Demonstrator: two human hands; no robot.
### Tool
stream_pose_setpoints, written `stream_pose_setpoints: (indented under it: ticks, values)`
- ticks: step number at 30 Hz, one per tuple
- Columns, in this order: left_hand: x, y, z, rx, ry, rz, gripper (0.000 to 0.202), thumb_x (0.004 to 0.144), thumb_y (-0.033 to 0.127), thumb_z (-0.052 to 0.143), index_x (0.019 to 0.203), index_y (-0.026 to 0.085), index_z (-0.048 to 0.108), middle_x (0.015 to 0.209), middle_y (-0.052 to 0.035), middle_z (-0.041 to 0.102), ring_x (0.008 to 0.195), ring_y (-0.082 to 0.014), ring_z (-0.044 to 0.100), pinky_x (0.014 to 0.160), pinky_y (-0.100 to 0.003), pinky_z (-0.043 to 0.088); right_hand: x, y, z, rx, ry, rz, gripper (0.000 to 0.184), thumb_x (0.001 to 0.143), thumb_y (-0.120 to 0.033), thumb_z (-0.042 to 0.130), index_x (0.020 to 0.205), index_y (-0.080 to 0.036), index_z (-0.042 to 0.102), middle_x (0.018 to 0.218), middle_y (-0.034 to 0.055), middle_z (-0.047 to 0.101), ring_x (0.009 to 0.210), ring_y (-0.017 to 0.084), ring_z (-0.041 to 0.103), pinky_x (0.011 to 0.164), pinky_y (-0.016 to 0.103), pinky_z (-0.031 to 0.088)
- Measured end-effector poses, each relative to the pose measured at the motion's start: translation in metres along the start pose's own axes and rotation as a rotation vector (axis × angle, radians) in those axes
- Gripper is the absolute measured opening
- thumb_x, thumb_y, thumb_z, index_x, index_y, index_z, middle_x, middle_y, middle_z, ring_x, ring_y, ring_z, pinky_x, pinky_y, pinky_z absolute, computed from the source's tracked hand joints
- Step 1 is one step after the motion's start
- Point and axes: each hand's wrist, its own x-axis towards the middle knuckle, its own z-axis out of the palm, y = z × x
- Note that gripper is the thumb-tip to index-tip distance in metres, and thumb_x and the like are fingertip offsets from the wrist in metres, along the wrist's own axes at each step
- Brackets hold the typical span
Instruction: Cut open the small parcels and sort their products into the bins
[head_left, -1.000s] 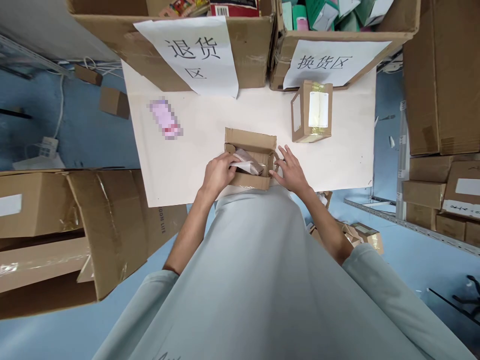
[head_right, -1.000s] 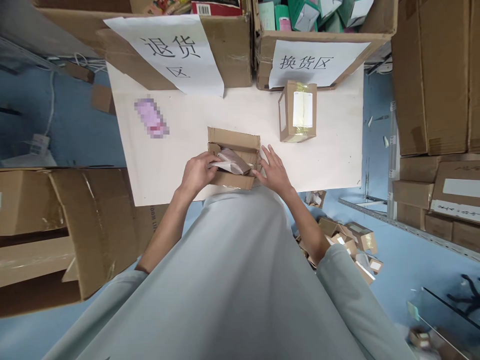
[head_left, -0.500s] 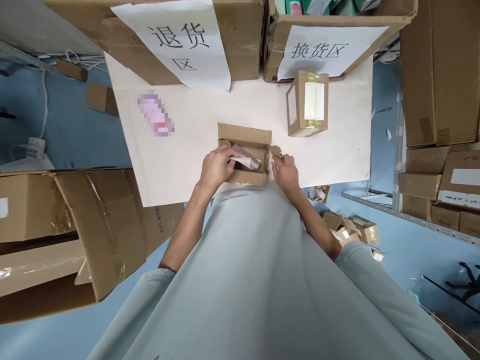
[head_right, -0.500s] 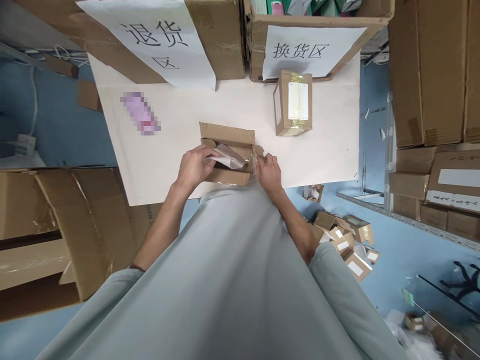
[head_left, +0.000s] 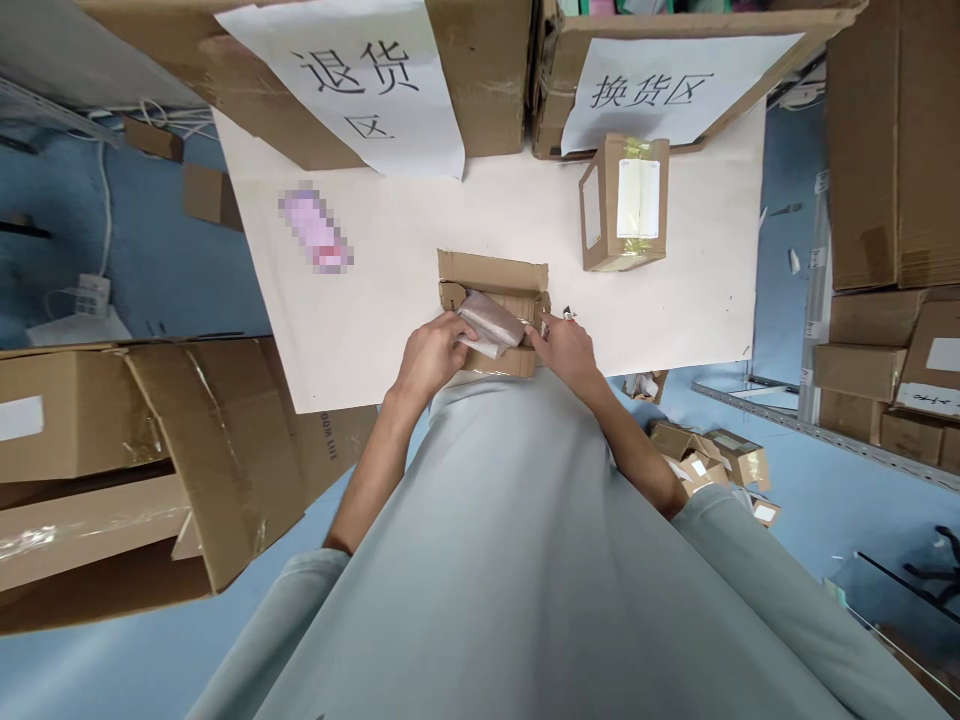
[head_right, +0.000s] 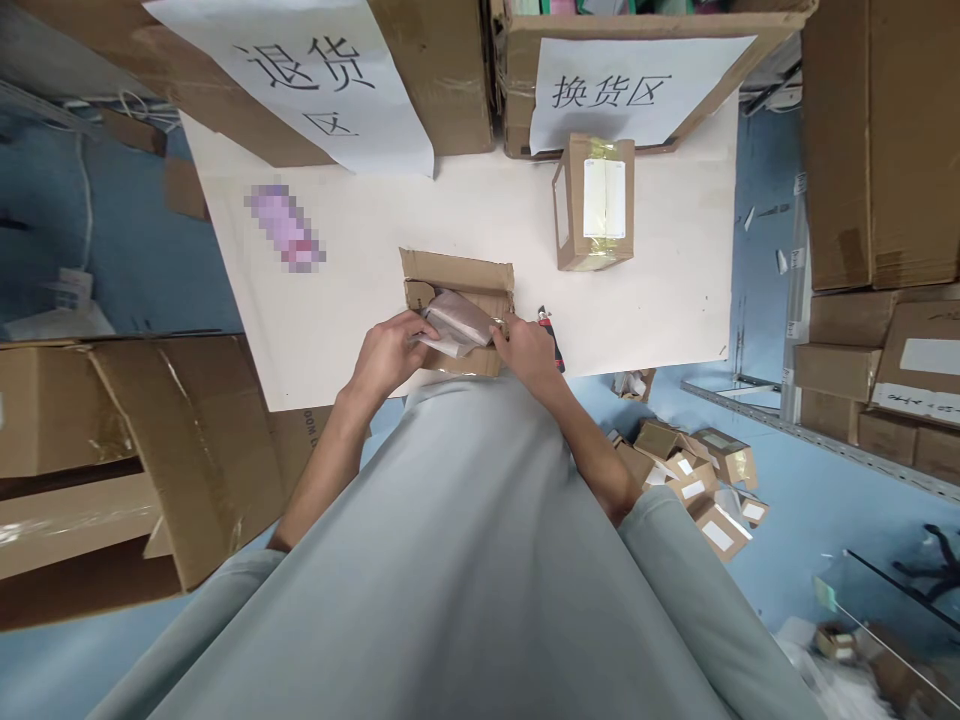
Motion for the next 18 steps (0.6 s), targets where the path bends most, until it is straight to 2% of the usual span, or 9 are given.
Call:
stream_pose_setpoints:
  ticks: [7,10,12,13,15,17,18]
  values:
    - [0.004,0.008,-0.006,-0.025,0.012,0.006,0.035,0.090,0.009,0.054,0.106,0.024,0.081,0.119,-0.0062,0.082,0.106,-0.0278,0.078,0.095,-0.037,0.059,0.009,0.011,-0.010,-0.072,-0.002,0.047,0.046,0.117,-0.053,0.054,0.124,-0.017,0.082,0.117,0.0239,0.085,0.116,0.041,0.081,0.097,0.051,0.065]
    - [0.007,0.012,-0.005,-0.029,0.004,0.009,0.035,0.091,0.008,0.054,0.108,0.024,0.081,0.122,-0.0062,0.082,0.108,-0.0277,0.078,0.095,-0.037,0.059,0.003,0.005,-0.020,-0.065,-0.030,0.019,0.039,0.117,-0.045,0.058,0.125,-0.015,0.081,0.116,0.0241,0.085,0.119,0.042,0.081,0.099,0.051,0.064]
    - [0.010,0.015,-0.004,-0.011,-0.006,0.005,0.034,0.091,0.008,0.055,0.108,0.024,0.080,0.123,-0.0067,0.082,0.107,-0.0280,0.078,0.093,-0.037,0.059,-0.001,-0.008,-0.023,-0.013,-0.059,-0.053,0.035,0.115,-0.040,0.063,0.133,-0.015,0.079,0.113,0.0211,0.085,0.116,0.040,0.082,0.099,0.049,0.064]
    - [0.013,0.016,-0.004,0.001,-0.007,0.005,0.034,0.091,0.008,0.056,0.108,0.023,0.080,0.123,-0.0070,0.082,0.106,-0.0283,0.078,0.092,-0.037,0.058,-0.002,-0.016,-0.022,0.037,-0.070,-0.115,0.038,0.113,-0.042,0.067,0.140,-0.016,0.076,0.115,0.0184,0.085,0.116,0.039,0.081,0.099,0.049,0.064]
    - [0.017,0.018,-0.004,0.020,-0.006,0.006,0.032,0.093,0.008,0.056,0.110,0.023,0.079,0.122,-0.0075,0.082,0.105,-0.0289,0.078,0.090,-0.038,0.058,-0.002,-0.030,-0.018,0.151,-0.063,-0.242,0.057,0.107,-0.052,0.075,0.154,-0.020,0.068,0.131,0.0151,0.083,0.127,0.039,0.078,0.103,0.049,0.064]
    - [0.021,0.017,-0.006,0.029,-0.002,0.000,0.031,0.095,0.010,0.057,0.112,0.024,0.079,0.122,-0.0075,0.083,0.106,-0.0297,0.078,0.090,-0.038,0.058,0.003,-0.039,-0.010,0.219,-0.022,-0.325,0.077,0.101,-0.060,0.080,0.165,-0.023,0.060,0.152,0.0153,0.074,0.144,0.041,0.069,0.112,0.052,0.062]
    - [0.022,0.017,-0.007,0.026,0.001,-0.008,0.030,0.095,0.011,0.058,0.113,0.024,0.078,0.122,-0.0071,0.083,0.108,-0.0299,0.078,0.091,-0.038,0.058,0.007,-0.042,-0.006,0.220,0.001,-0.341,0.081,0.101,-0.059,0.081,0.168,-0.023,0.057,0.159,0.0158,0.070,0.149,0.041,0.065,0.116,0.054,0.060]
